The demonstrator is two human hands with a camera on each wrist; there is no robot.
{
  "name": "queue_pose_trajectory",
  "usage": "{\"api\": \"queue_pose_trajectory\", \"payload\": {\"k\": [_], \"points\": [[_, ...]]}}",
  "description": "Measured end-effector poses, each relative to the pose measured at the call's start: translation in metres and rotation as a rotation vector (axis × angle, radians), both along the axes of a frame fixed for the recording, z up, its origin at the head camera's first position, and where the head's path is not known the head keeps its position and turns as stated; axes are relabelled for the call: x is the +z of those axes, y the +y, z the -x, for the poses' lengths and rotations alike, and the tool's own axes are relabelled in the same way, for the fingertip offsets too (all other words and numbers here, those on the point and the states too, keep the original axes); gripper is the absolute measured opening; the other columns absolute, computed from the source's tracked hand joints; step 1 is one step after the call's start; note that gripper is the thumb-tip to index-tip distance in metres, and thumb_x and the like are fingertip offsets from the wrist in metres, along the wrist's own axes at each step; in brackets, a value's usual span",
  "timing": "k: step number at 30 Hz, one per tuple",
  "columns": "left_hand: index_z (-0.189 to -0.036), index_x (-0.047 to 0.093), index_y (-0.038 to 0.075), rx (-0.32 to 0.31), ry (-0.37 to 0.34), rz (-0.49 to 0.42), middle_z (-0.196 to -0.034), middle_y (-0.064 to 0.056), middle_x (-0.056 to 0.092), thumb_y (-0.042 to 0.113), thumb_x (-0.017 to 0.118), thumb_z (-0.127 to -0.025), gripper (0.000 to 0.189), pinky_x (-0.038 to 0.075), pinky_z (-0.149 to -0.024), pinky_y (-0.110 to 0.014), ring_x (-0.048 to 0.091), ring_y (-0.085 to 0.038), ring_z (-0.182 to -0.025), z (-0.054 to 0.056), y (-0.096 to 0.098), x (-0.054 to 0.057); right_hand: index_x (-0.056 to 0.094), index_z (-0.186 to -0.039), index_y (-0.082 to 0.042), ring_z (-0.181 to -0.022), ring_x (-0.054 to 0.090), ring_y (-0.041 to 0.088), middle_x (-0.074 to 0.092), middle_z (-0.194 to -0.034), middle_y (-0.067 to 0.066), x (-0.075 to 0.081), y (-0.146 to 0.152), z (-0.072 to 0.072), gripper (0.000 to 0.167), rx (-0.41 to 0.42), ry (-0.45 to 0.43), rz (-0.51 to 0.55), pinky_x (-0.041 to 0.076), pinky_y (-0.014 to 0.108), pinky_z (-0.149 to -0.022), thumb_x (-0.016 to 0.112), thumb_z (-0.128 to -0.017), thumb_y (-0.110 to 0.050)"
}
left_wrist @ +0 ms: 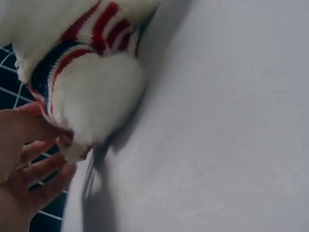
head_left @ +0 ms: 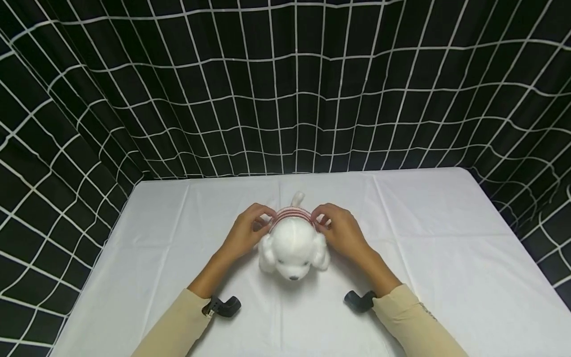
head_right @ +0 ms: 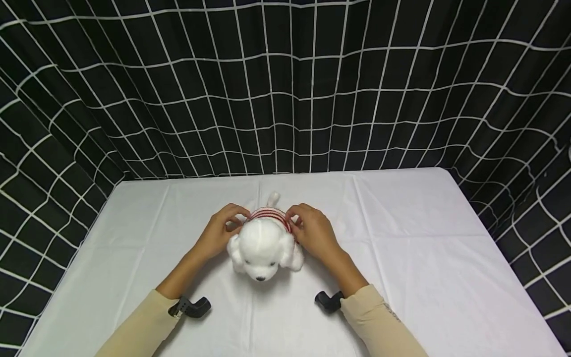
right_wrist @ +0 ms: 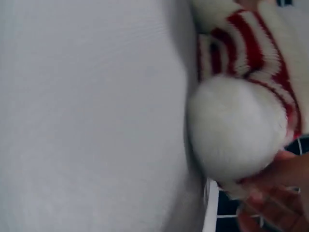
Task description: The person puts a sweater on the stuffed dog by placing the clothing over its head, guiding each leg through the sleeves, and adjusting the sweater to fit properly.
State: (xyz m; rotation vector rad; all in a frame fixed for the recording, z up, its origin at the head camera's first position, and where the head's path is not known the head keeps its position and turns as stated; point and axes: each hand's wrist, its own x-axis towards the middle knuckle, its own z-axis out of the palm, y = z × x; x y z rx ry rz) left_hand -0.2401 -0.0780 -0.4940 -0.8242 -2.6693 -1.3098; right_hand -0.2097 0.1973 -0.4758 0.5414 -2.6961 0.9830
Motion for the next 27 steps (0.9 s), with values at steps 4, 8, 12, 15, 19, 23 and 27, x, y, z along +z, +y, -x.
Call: {"api": "queue_pose_trajectory", "payload": {"k": [4,8,12,15,19,23,27], "points": [[-0.124,0.071,0.021,0.032,0.126,0.208,-0.118,0.0,0.064,0.006,0.077,-0.087,0.04,0.055,-0.074,-0.041,0.067,-0.019,-0.091,-0.003,0.001,0.003,0.077,-0.104,-0.014,-0.092,0.07,0.025,0.071,-0.108,0.004,0.0,-0.004,-0.004,0.02,-0.007,0.056,-0.194,0.057,0.046,-0.071,0.078,-0.085,-0.006],[-0.145,0.056,0.03,-0.001,0.142,0.441,-0.122,0.001,0.062,0.019,0.077,-0.083,0.067,0.055,-0.074,-0.044,0.062,-0.019,-0.105,-0.006,-0.005,0.002,0.076,-0.116,-0.016,-0.096,0.068,0.028,0.071,-0.108,0.005,0.002,-0.002,-0.006,0.032,0.024,-0.007,-0.35,0.057,0.049,-0.071,0.081,-0.085,-0.021],[-0.152,0.048,0.028,-0.076,0.116,0.503,-0.128,-0.002,0.058,0.024,0.075,-0.082,0.075,0.054,-0.076,-0.041,0.056,-0.022,-0.111,-0.005,-0.01,0.001,0.075,-0.119,-0.012,-0.11,0.062,0.036,0.067,-0.119,0.014,0.005,0.0,-0.007,0.036,0.05,-0.084,-0.393,0.056,0.054,-0.079,0.08,-0.084,-0.017],[-0.149,0.051,0.018,-0.136,0.091,0.485,-0.131,-0.006,0.055,0.023,0.077,-0.077,0.076,0.053,-0.081,-0.041,0.054,-0.025,-0.112,-0.004,-0.013,0.003,0.071,-0.123,-0.003,-0.126,0.053,0.043,0.06,-0.133,0.022,0.004,0.0,-0.008,0.037,0.057,-0.14,-0.356,0.05,0.058,-0.094,0.076,-0.088,-0.013],[-0.153,0.045,0.014,-0.195,0.043,0.455,-0.136,-0.011,0.051,0.017,0.078,-0.074,0.086,0.051,-0.089,-0.043,0.05,-0.029,-0.116,-0.003,-0.015,0.006,0.065,-0.129,0.003,-0.136,0.045,0.044,0.053,-0.141,0.026,0.002,0.001,-0.01,0.041,0.071,-0.175,-0.297,0.042,0.059,-0.106,0.072,-0.093,-0.015],[-0.16,0.034,0.019,-0.195,-0.042,0.383,-0.138,-0.013,0.049,0.004,0.073,-0.075,0.095,0.049,-0.094,-0.044,0.048,-0.029,-0.123,-0.007,-0.017,0.006,0.067,-0.127,0.001,-0.13,0.051,0.04,0.061,-0.133,0.022,0.001,0.002,-0.014,0.037,0.048,-0.115,-0.227,0.043,0.055,-0.106,0.071,-0.091,-0.008],[-0.152,0.045,0.017,-0.166,-0.104,0.181,-0.121,-0.011,0.055,-0.007,0.063,-0.078,0.08,0.051,-0.088,-0.039,0.056,-0.024,-0.11,-0.02,-0.021,0.01,0.073,-0.109,0.0,-0.104,0.066,0.031,0.072,-0.107,0.013,0.007,0.005,-0.023,0.025,-0.005,-0.056,-0.068,0.053,0.049,-0.091,0.062,-0.086,0.004]]}}
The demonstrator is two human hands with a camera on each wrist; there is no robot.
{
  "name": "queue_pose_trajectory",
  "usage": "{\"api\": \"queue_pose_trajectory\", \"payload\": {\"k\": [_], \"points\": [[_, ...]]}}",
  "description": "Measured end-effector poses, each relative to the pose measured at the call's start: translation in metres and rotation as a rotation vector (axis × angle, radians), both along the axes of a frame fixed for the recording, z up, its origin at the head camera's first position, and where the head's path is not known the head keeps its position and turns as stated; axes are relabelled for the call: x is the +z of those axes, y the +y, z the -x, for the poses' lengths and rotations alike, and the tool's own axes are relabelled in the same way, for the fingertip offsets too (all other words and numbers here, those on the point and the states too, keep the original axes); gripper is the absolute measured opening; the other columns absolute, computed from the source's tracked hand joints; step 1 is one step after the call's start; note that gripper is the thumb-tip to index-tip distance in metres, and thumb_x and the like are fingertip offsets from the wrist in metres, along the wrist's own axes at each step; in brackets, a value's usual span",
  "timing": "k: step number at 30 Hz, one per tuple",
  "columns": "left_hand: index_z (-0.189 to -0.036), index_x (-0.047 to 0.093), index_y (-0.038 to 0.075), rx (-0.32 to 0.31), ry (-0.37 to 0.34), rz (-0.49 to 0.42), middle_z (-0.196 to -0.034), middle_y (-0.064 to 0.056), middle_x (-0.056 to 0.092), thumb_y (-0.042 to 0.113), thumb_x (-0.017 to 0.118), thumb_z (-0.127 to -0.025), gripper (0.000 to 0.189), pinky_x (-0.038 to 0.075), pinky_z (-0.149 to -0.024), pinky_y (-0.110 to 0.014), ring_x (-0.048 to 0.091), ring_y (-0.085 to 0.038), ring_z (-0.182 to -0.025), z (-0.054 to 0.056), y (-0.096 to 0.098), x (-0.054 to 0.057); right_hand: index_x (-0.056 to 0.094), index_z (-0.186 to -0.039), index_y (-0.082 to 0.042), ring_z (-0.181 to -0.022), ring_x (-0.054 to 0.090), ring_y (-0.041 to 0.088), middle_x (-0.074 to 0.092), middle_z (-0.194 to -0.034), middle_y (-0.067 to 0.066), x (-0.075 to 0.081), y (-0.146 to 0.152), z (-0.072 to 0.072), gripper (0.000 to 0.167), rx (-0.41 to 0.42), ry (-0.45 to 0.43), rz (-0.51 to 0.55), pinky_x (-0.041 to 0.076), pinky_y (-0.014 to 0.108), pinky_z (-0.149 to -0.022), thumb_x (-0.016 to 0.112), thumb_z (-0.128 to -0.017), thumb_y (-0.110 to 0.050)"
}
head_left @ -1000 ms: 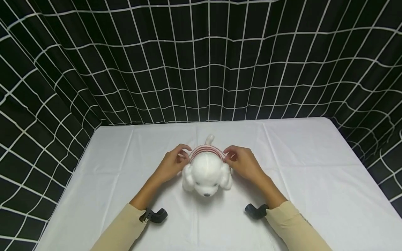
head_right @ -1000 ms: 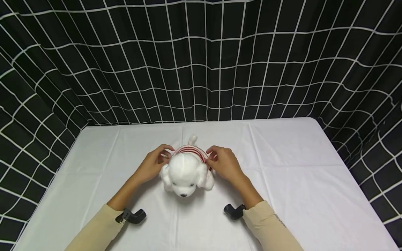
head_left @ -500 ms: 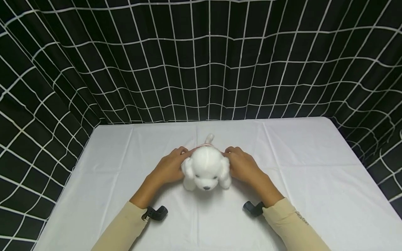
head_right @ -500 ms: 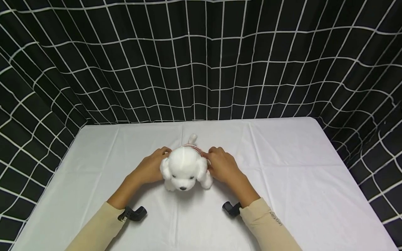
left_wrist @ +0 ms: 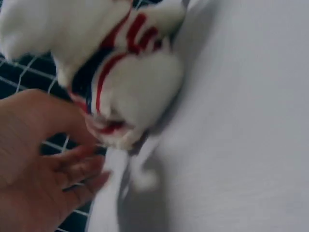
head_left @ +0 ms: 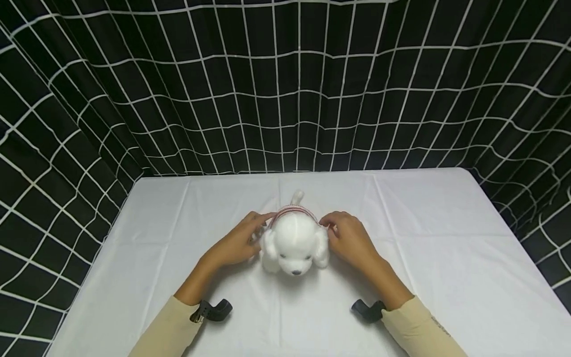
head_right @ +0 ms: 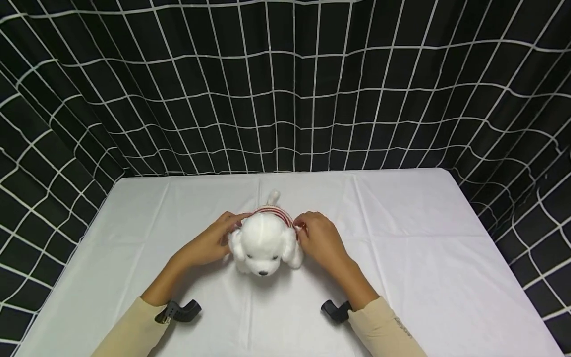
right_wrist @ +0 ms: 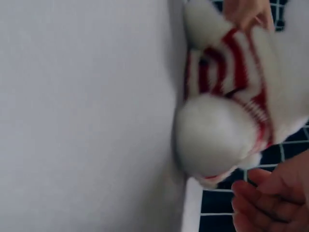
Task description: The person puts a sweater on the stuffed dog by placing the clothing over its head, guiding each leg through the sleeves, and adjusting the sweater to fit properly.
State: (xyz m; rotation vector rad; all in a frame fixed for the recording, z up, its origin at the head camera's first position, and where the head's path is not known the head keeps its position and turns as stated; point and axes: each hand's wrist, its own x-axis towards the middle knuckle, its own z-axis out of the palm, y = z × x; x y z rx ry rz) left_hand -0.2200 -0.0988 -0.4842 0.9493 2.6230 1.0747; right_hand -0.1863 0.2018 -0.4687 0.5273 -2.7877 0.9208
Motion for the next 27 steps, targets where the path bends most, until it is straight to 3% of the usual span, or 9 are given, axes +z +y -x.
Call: {"api": "queue_pose_trajectory", "payload": {"k": [3,6,10,14,16,19,23,27], "points": [[-0.136,0.054,0.012,0.043,-0.053,-0.13,-0.107,-0.006,0.059,-0.007,0.062,-0.081,0.058,0.051,-0.078,-0.032,0.058,-0.019,-0.094,-0.014,0.0,0.001,0.072,-0.11,-0.002,-0.094,0.069,0.028,0.073,-0.102,0.01,0.004,0.002,-0.012,0.029,0.036,-0.052,0.102,0.056,0.047,-0.083,0.06,-0.084,0.004],[-0.127,0.055,0.011,0.086,-0.122,-0.176,-0.108,-0.004,0.066,0.001,0.072,-0.085,0.047,0.054,-0.08,-0.028,0.063,-0.015,-0.094,-0.024,0.003,-0.003,0.066,-0.123,-0.002,-0.102,0.069,0.031,0.072,-0.113,0.012,0.004,0.0,-0.02,0.042,0.112,-0.136,0.149,0.055,0.049,-0.088,0.068,-0.08,0.0],[-0.13,0.055,0.013,0.125,-0.112,-0.193,-0.112,-0.006,0.071,0.009,0.084,-0.08,0.058,0.056,-0.082,-0.031,0.067,-0.015,-0.094,-0.029,0.012,-0.009,0.061,-0.128,0.0,-0.109,0.068,0.029,0.07,-0.117,0.012,-0.001,-0.007,-0.024,0.051,0.151,-0.11,0.143,0.054,0.046,-0.092,0.076,-0.08,-0.006],[-0.132,0.052,0.017,0.138,-0.056,-0.178,-0.114,-0.005,0.072,0.013,0.09,-0.072,0.072,0.054,-0.084,-0.037,0.067,-0.017,-0.098,-0.033,0.021,-0.012,0.065,-0.117,0.0,-0.087,0.065,0.018,0.07,-0.099,0.006,-0.005,-0.014,-0.025,0.035,0.145,-0.084,0.136,0.055,0.037,-0.077,0.073,-0.083,-0.003],[-0.133,0.048,0.016,0.123,-0.06,-0.165,-0.118,-0.005,0.071,0.015,0.091,-0.069,0.077,0.053,-0.087,-0.039,0.067,-0.018,-0.103,-0.035,0.024,-0.012,0.065,-0.111,0.001,-0.078,0.059,0.015,0.069,-0.092,0.006,-0.005,-0.015,-0.026,0.03,0.145,-0.093,0.152,0.053,0.033,-0.07,0.07,-0.081,0.001],[-0.134,0.044,0.015,0.095,-0.093,-0.148,-0.118,-0.009,0.07,0.011,0.088,-0.069,0.078,0.052,-0.087,-0.041,0.066,-0.021,-0.103,-0.038,0.027,-0.009,0.055,-0.134,0.008,-0.085,0.061,0.017,0.071,-0.106,0.015,-0.005,-0.016,-0.029,0.055,0.181,-0.11,0.187,0.054,0.035,-0.075,0.068,-0.081,0.004],[-0.135,0.041,0.015,0.073,-0.12,-0.117,-0.11,-0.014,0.07,0.007,0.083,-0.068,0.079,0.052,-0.082,-0.042,0.065,-0.023,-0.094,-0.04,0.027,-0.003,0.018,-0.158,0.007,-0.103,0.065,0.023,0.063,-0.133,0.022,-0.004,-0.017,-0.032,0.089,0.231,-0.113,0.191,0.054,0.041,-0.088,0.069,-0.085,0.001],[-0.135,0.041,0.015,0.078,-0.079,-0.119,-0.109,-0.012,0.071,0.007,0.082,-0.07,0.077,0.053,-0.08,-0.041,0.066,-0.021,-0.091,-0.037,0.026,-0.005,0.018,-0.159,0.003,-0.105,0.066,0.024,0.061,-0.137,0.021,-0.004,-0.017,-0.03,0.087,0.206,-0.107,0.163,0.054,0.044,-0.09,0.069,-0.089,-0.003]]}}
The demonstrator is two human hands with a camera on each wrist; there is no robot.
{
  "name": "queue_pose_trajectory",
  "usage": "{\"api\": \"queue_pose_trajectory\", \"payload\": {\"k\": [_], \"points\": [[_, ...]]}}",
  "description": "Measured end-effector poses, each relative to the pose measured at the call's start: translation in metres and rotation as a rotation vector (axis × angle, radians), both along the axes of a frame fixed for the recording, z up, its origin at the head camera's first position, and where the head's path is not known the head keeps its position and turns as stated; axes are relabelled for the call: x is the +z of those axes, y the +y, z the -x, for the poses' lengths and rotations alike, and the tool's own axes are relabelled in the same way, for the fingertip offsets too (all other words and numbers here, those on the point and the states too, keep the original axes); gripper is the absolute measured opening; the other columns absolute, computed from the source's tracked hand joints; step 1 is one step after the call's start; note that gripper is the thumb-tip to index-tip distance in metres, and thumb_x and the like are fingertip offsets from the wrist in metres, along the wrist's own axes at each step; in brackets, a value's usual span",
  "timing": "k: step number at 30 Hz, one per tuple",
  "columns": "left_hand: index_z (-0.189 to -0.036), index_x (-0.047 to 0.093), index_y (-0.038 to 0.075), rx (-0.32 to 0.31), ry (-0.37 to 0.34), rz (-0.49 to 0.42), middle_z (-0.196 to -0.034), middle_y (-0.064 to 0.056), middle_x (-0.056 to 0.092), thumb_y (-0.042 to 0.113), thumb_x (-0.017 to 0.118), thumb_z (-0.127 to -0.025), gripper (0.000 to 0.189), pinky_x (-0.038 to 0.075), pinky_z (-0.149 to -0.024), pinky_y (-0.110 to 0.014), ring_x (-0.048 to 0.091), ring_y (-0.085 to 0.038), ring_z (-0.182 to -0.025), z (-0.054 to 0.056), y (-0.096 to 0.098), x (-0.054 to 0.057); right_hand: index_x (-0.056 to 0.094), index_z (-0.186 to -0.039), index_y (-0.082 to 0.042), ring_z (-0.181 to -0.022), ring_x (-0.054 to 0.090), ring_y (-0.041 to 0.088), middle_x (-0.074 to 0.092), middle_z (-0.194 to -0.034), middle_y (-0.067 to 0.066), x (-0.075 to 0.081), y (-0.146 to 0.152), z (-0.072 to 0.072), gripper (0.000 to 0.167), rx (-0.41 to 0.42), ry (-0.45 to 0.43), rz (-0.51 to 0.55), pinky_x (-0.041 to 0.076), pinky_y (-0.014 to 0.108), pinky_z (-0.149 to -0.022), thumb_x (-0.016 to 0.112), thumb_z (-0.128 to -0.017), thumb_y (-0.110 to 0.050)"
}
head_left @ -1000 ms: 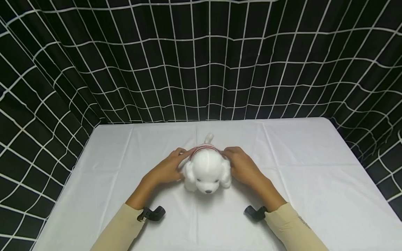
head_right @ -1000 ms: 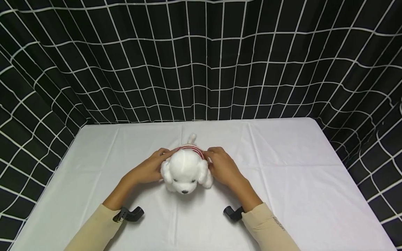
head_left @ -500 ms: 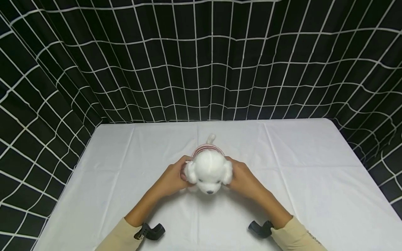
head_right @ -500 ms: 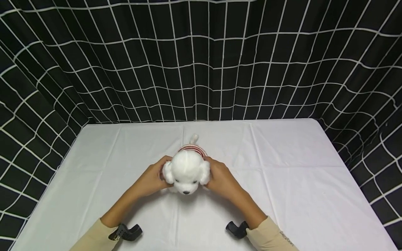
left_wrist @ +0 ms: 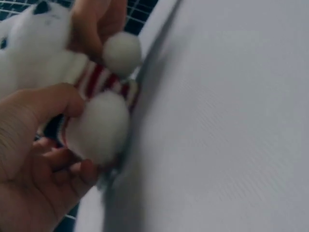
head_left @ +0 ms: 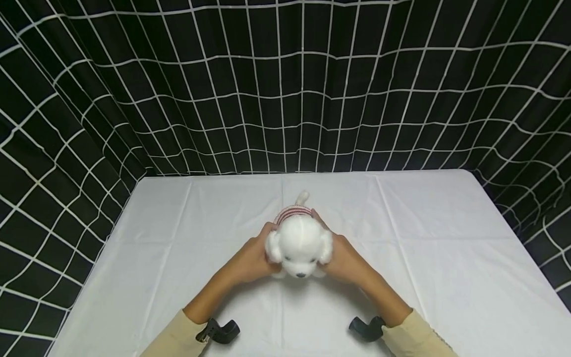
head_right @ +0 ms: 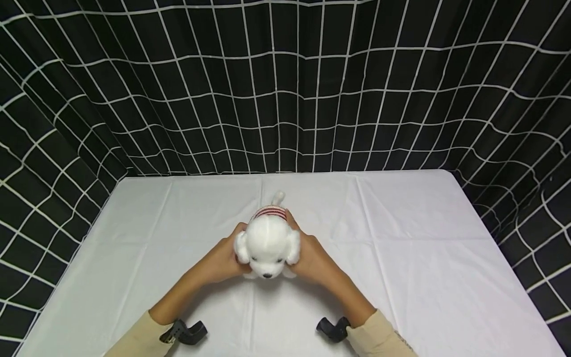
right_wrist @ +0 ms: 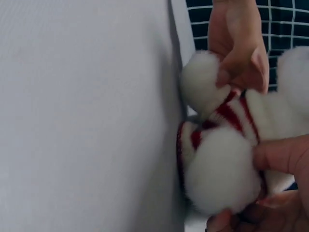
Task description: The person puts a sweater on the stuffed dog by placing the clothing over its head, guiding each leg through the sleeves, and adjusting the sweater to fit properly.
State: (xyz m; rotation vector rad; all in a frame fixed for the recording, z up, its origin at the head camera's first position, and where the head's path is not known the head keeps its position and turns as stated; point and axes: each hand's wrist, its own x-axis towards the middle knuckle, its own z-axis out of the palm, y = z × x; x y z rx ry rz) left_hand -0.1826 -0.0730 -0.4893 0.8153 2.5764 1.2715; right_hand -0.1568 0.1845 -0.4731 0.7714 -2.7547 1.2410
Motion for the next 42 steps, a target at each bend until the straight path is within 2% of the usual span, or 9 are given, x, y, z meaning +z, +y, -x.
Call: {"api": "queue_pose_trajectory", "payload": {"k": [6,12,16,20,24,29,34,38,42], "points": [[-0.133,0.044,0.017,0.065,0.045,-0.049,-0.114,-0.007,0.072,0.011,0.085,-0.075,0.072,0.054,-0.084,-0.04,0.069,-0.019,-0.098,-0.001,0.002,-0.012,0.041,-0.149,0.0,-0.103,0.07,0.032,0.069,-0.122,0.02,-0.004,0.001,0.002,0.07,-0.115,-0.014,-0.018,0.057,0.046,-0.085,0.072,-0.086,-0.005],[-0.133,0.043,0.015,0.099,0.044,-0.066,-0.116,-0.01,0.071,0.017,0.086,-0.075,0.071,0.055,-0.082,-0.043,0.069,-0.024,-0.099,-0.005,0.011,-0.01,0.057,-0.13,0.005,-0.095,0.07,0.03,0.071,-0.109,0.018,-0.005,-0.001,0.001,0.048,-0.175,0.003,0.035,0.057,0.045,-0.079,0.074,-0.086,-0.006],[-0.133,0.046,0.018,0.11,0.037,-0.032,-0.107,-0.008,0.073,0.017,0.087,-0.074,0.072,0.054,-0.079,-0.041,0.068,-0.021,-0.091,-0.005,0.011,-0.006,0.061,-0.125,0.004,-0.092,0.069,0.026,0.072,-0.106,0.016,-0.004,0.002,0.001,0.042,-0.16,-0.029,0.01,0.056,0.042,-0.078,0.073,-0.085,-0.003],[-0.132,0.054,0.019,0.145,0.1,0.053,-0.088,-0.001,0.073,0.023,0.086,-0.077,0.063,0.052,-0.065,-0.036,0.064,-0.015,-0.072,-0.007,0.004,0.003,0.064,-0.128,-0.001,-0.1,0.068,0.028,0.073,-0.112,0.012,0.007,0.011,0.004,0.051,-0.123,-0.047,-0.038,0.055,0.046,-0.086,0.08,-0.08,-0.004],[-0.129,0.062,0.02,0.168,0.162,0.069,-0.096,0.002,0.073,0.019,0.084,-0.08,0.054,0.051,-0.062,-0.032,0.065,-0.012,-0.073,-0.009,-0.003,0.015,0.063,-0.135,-0.008,-0.121,0.06,0.034,0.067,-0.129,0.009,0.02,0.021,0.011,0.064,-0.025,0.014,-0.004,0.046,0.055,-0.1,0.086,-0.075,-0.005],[-0.123,0.069,0.016,0.148,0.077,-0.136,-0.115,-0.001,0.071,0.0,0.071,-0.087,0.04,0.055,-0.069,-0.032,0.067,-0.014,-0.084,-0.003,-0.007,0.017,0.065,-0.135,-0.01,-0.127,0.056,0.028,0.064,-0.136,0.006,0.026,0.028,0.019,0.051,0.087,0.01,0.068,0.049,0.052,-0.097,0.078,-0.086,-0.005],[-0.13,0.066,0.013,0.086,0.028,-0.264,-0.123,-0.005,0.065,-0.005,0.073,-0.083,0.051,0.056,-0.076,-0.034,0.064,-0.019,-0.097,0.005,-0.001,0.013,0.07,-0.126,-0.004,-0.12,0.061,0.028,0.07,-0.126,0.01,0.026,0.027,0.028,0.034,0.011,-0.054,0.143,0.053,0.048,-0.09,0.062,-0.093,0.002],[-0.137,0.061,0.006,0.009,0.067,-0.284,-0.133,-0.009,0.053,-0.006,0.084,-0.069,0.073,0.049,-0.1,-0.044,0.052,-0.026,-0.123,0.009,0.003,0.007,0.072,-0.121,-0.001,-0.106,0.067,0.028,0.073,-0.115,0.011,0.029,0.019,0.039,0.033,-0.034,-0.047,0.14,0.056,0.046,-0.085,0.064,-0.089,0.004],[-0.135,0.063,0.007,-0.007,0.148,-0.27,-0.138,-0.008,0.045,0.003,0.091,-0.063,0.077,0.039,-0.11,-0.046,0.045,-0.024,-0.127,0.012,0.009,0.002,0.076,-0.111,0.001,-0.088,0.066,0.023,0.074,-0.098,0.008,0.03,0.01,0.05,0.031,-0.064,0.018,0.097,0.058,0.042,-0.078,0.069,-0.082,0.009]]}}
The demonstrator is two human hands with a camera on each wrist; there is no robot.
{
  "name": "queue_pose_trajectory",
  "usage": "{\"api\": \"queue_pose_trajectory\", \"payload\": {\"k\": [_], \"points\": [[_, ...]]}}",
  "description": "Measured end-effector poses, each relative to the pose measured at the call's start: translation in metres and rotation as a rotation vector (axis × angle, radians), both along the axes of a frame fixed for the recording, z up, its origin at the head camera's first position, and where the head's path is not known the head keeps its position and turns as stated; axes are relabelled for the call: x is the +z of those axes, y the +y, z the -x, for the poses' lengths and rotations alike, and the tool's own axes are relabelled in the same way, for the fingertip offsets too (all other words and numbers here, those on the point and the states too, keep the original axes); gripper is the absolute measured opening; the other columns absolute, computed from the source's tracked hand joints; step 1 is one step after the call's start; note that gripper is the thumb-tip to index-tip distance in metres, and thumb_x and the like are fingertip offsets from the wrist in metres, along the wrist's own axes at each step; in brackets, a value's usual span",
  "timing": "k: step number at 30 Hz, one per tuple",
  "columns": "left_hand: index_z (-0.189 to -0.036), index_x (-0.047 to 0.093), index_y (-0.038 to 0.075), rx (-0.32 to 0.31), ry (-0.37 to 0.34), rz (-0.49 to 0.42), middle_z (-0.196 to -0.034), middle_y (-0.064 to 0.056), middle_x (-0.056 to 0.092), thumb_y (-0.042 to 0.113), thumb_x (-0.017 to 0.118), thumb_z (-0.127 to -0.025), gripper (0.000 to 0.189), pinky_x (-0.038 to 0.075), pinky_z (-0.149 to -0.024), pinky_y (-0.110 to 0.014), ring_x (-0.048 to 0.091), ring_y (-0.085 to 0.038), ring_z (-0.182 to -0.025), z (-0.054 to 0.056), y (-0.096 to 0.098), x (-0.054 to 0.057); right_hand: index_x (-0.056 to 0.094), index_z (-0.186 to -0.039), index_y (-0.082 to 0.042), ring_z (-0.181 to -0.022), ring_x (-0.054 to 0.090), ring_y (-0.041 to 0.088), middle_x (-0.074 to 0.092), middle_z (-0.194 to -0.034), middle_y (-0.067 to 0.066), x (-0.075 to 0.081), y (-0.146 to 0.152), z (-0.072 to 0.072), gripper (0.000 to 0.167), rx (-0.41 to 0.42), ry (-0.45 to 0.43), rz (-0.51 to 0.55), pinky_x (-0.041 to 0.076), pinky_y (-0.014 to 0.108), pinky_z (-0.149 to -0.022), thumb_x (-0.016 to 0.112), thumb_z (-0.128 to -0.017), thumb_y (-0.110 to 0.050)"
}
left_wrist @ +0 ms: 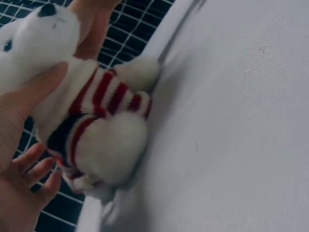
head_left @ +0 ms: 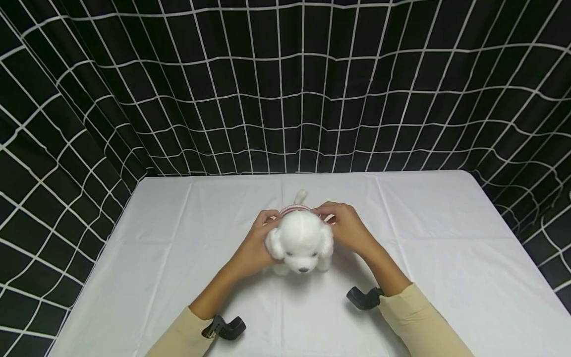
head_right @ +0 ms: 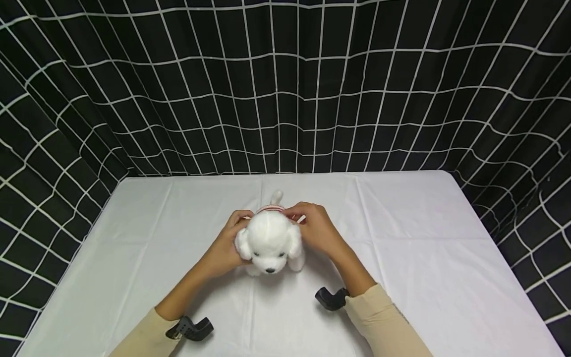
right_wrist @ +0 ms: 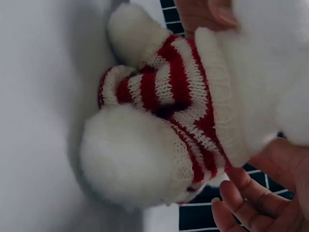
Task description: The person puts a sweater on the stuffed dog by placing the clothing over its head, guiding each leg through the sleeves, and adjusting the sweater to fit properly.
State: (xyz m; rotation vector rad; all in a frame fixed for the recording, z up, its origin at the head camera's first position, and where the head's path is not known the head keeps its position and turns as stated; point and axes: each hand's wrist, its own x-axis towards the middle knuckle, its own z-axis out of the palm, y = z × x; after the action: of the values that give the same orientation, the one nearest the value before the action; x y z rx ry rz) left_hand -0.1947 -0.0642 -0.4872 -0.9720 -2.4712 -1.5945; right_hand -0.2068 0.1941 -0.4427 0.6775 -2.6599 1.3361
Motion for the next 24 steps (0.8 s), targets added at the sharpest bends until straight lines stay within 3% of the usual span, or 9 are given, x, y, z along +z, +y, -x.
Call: {"api": "queue_pose_trajectory", "payload": {"k": [6,11,15,19,24], "points": [[-0.12,0.071,0.012,0.085,0.158,0.057,-0.138,-0.004,0.045,0.011,0.085,-0.068,0.055,0.041,-0.1,-0.045,0.043,-0.022,-0.118,0.004,0.009,-0.001,0.078,-0.098,-0.001,-0.082,0.065,0.019,0.073,-0.089,0.005,0.0,-0.008,0.011,0.021,0.005,0.033,0.013,0.057,0.035,-0.074,0.071,-0.081,0.008],[-0.115,0.074,0.011,0.136,0.23,0.102,-0.135,-0.006,0.048,0.015,0.084,-0.068,0.048,0.044,-0.096,-0.053,0.046,-0.025,-0.115,0.004,0.009,0.002,0.077,-0.097,-0.003,-0.09,0.067,0.021,0.075,-0.093,0.005,0.0,-0.009,0.008,0.014,0.052,-0.054,0.132,0.055,0.044,-0.083,0.069,-0.087,0.003],[-0.122,0.07,0.011,0.134,0.163,0.107,-0.134,-0.006,0.048,0.017,0.086,-0.073,0.052,0.045,-0.1,-0.05,0.048,-0.024,-0.117,0.0,0.009,0.003,0.077,-0.102,-0.004,-0.097,0.067,0.021,0.075,-0.098,0.005,-0.001,-0.005,0.003,0.014,0.02,-0.063,0.159,0.054,0.045,-0.086,0.069,-0.09,-0.002],[-0.136,0.056,0.012,0.149,0.045,0.105,-0.125,-0.005,0.053,0.013,0.088,-0.074,0.07,0.048,-0.1,-0.046,0.056,-0.021,-0.113,-0.007,0.007,0.0,0.074,-0.112,-0.003,-0.098,0.068,0.024,0.075,-0.105,0.008,-0.006,0.004,-0.006,0.02,-0.023,-0.07,0.067,0.056,0.041,-0.081,0.064,-0.095,-0.005],[-0.139,0.047,0.017,0.16,-0.066,0.134,-0.108,-0.006,0.068,0.005,0.091,-0.07,0.082,0.053,-0.088,-0.04,0.065,-0.018,-0.093,-0.013,0.0,-0.008,0.064,-0.131,-0.001,-0.107,0.067,0.029,0.07,-0.121,0.013,-0.014,0.018,-0.02,0.036,0.057,-0.189,-0.043,0.055,0.041,-0.085,0.056,-0.095,-0.006]]}}
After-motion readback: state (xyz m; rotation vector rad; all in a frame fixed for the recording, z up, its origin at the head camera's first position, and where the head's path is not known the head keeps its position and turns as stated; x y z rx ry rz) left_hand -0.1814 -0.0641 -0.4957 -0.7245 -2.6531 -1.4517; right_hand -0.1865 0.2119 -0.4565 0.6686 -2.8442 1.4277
